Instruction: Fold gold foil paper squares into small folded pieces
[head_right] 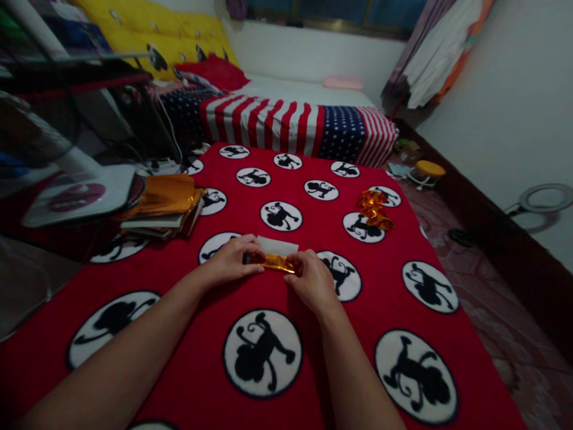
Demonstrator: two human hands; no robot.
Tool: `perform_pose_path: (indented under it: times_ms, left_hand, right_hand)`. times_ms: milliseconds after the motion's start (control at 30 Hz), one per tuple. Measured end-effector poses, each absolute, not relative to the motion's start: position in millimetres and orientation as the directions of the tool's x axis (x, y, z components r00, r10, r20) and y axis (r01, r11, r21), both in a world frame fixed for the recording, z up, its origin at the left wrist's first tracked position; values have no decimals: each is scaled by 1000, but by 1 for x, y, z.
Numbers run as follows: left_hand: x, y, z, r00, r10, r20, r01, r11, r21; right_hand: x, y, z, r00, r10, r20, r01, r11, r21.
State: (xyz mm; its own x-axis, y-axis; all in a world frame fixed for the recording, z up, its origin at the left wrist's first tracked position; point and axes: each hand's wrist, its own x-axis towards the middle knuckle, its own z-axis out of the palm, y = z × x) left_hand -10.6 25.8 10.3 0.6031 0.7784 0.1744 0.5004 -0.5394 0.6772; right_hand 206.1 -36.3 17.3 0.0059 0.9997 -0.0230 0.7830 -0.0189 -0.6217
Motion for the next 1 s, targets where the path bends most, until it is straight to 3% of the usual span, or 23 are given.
perform_pose_path:
  times_ms: [167,267,533,1000]
  left_hand:
    - [0,21,9,514,835,194,587,-508,630]
    - [7,16,7,446,864,236,636,-491,595]
    - [9,10,5,453,847,278,647,-527,552]
    - [14,6,3,418,868,268,711,-496,498]
  right_hand:
    - [193,-41,20,74,997,-2,827,-62,-558]
    - [176,-45,18,187,978,94,879,-124,-460]
    - [154,-47,10,262,942,209,920,-179,-348]
    - [147,-49,6,292,928,233,926,-213,-313]
